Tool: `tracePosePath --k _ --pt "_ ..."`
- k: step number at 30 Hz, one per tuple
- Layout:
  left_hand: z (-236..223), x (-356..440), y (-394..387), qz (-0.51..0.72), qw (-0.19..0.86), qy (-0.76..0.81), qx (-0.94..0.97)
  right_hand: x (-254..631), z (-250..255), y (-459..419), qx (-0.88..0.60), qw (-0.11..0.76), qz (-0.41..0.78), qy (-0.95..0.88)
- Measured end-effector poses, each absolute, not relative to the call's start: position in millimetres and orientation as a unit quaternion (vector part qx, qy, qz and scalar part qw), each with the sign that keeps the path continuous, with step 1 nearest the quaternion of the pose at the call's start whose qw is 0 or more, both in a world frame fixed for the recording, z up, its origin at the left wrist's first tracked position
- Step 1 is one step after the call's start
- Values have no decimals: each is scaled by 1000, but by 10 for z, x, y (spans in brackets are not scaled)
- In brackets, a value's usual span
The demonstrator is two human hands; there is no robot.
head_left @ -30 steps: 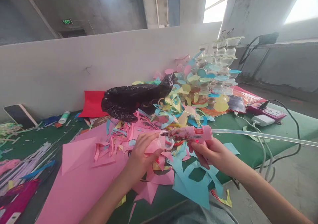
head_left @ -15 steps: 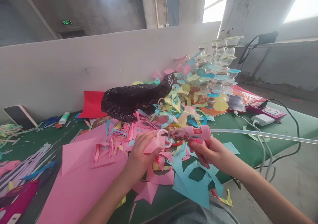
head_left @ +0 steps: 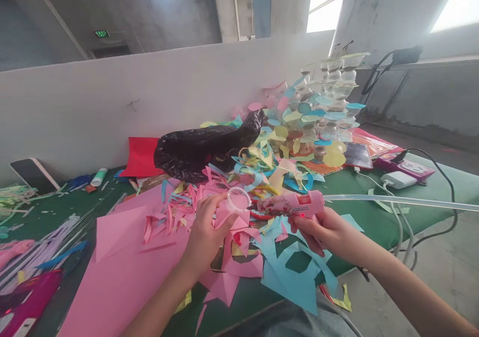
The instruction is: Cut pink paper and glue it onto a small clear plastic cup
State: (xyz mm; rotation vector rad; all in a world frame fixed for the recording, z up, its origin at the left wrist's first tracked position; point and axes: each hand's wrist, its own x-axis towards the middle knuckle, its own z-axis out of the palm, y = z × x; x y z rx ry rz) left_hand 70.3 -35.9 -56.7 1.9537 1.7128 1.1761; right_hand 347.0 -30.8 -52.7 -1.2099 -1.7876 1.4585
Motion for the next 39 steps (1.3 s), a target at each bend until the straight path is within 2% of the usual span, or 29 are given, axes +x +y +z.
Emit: tracePosePath --k 20,27,33,39 --pt "-583 691 -351 406 134 592 684 3458 -475 -326 -459 237 515 -684" --pt "-568 693 -348 409 144 604 669 3462 -490 -297 -461 244 524 -673" --pt "-550 715 -357 406 157 614 658 3456 -501 -291 -445 290 538 -654" --pt "-565 717 -364 407 152 605 667 3397 -499 -323 -441 285 546 -653"
